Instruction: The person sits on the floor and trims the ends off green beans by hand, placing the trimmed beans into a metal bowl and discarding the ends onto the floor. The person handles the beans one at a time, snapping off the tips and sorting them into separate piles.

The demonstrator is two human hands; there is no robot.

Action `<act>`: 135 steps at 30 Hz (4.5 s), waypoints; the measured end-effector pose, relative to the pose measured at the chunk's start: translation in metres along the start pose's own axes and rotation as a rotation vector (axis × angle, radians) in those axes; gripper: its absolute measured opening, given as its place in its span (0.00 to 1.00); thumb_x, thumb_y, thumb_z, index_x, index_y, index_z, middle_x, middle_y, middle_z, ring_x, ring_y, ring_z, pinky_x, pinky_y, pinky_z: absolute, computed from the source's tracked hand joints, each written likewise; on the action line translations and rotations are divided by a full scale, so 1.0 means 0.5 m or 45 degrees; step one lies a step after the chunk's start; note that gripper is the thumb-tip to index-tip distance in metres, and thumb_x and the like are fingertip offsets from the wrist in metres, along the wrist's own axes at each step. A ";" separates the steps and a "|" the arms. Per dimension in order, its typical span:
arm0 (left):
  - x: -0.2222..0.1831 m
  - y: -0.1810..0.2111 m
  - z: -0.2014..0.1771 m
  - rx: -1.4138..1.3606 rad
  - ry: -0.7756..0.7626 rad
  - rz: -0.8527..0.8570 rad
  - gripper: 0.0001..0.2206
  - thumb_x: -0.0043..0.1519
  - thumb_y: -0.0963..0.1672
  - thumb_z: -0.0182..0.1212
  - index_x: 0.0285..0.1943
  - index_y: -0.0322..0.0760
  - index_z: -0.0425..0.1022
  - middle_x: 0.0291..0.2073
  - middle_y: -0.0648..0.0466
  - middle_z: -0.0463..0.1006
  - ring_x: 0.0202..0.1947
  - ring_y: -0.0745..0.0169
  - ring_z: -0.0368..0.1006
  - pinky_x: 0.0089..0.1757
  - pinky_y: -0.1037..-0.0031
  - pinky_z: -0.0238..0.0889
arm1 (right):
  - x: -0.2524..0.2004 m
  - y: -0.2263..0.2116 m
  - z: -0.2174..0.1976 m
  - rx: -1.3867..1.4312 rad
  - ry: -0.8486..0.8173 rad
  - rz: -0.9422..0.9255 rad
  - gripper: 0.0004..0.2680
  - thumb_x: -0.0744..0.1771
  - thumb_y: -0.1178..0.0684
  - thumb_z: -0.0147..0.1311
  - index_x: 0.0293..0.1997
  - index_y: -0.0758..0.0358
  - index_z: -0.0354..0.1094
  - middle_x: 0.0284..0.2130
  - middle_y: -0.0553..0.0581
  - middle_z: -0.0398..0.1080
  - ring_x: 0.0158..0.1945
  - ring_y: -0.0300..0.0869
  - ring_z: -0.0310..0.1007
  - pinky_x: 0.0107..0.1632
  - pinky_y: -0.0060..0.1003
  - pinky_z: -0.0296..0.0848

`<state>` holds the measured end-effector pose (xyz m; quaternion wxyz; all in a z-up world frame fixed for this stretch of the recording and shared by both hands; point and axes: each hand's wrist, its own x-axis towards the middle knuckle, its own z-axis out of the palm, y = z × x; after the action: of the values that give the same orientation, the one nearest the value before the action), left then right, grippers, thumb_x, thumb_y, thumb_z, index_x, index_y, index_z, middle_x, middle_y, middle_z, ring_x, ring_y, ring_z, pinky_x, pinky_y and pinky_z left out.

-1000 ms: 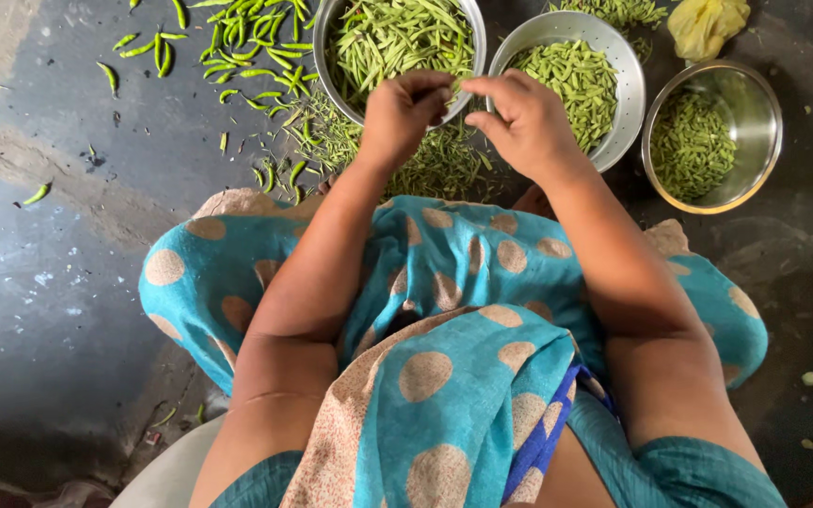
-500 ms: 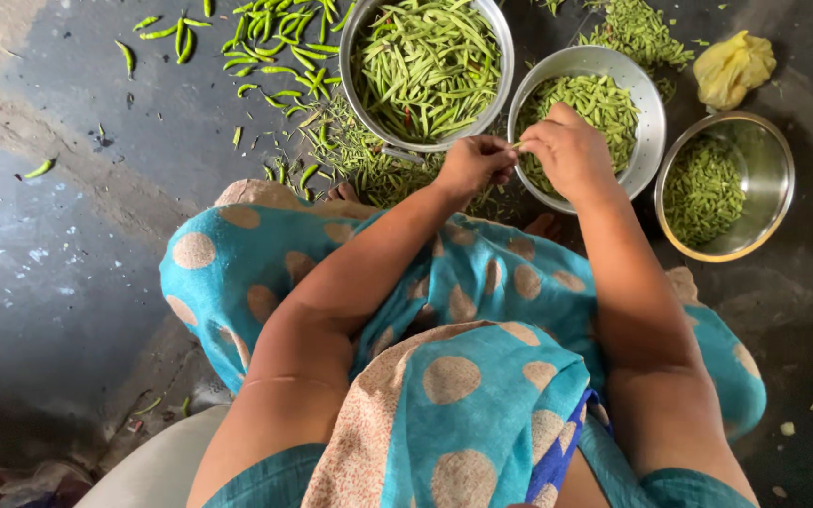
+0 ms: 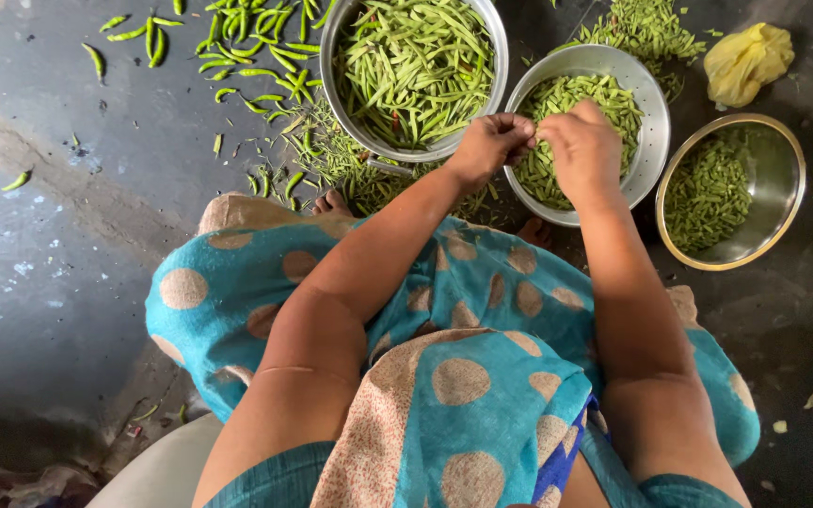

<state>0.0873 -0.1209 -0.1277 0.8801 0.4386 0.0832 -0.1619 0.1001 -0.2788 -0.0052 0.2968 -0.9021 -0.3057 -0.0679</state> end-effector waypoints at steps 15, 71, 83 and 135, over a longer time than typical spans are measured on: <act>-0.006 -0.137 -0.120 1.556 0.026 0.307 0.09 0.55 0.43 0.62 0.42 0.38 0.81 0.42 0.41 0.81 0.42 0.42 0.78 0.47 0.60 0.71 | -0.042 0.203 0.022 -0.170 0.123 0.319 0.08 0.63 0.62 0.65 0.44 0.65 0.74 0.43 0.64 0.72 0.47 0.52 0.73 0.49 0.45 0.71; -0.235 0.389 -0.139 0.272 -0.334 0.427 0.14 0.69 0.49 0.58 0.55 0.36 0.70 0.38 0.58 0.74 0.39 0.69 0.70 0.42 0.74 0.66 | 0.220 -0.260 0.060 0.743 -0.009 -0.060 0.15 0.67 0.61 0.60 0.61 0.67 0.67 0.48 0.57 0.77 0.48 0.39 0.77 0.50 0.34 0.75; -0.214 0.362 -0.083 0.962 0.295 0.554 0.22 0.61 0.53 0.65 0.51 0.31 0.72 0.22 0.57 0.77 0.21 0.70 0.73 0.27 0.76 0.67 | 0.183 -0.241 0.112 0.280 0.072 0.176 0.03 0.68 0.60 0.59 0.41 0.69 0.71 0.35 0.61 0.73 0.33 0.44 0.74 0.37 0.39 0.72; -0.217 0.333 -0.087 -0.059 -0.031 0.493 0.06 0.63 0.42 0.63 0.46 0.37 0.76 0.35 0.59 0.80 0.31 0.73 0.71 0.32 0.79 0.61 | 0.102 -0.271 -0.001 0.271 0.193 0.132 0.05 0.66 0.57 0.65 0.44 0.63 0.78 0.38 0.57 0.73 0.39 0.43 0.74 0.43 0.38 0.73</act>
<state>0.0451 0.0307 0.0014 0.9056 0.4239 -0.0098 0.0069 0.0610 -0.1669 0.0777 0.4161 -0.8725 -0.2407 -0.0876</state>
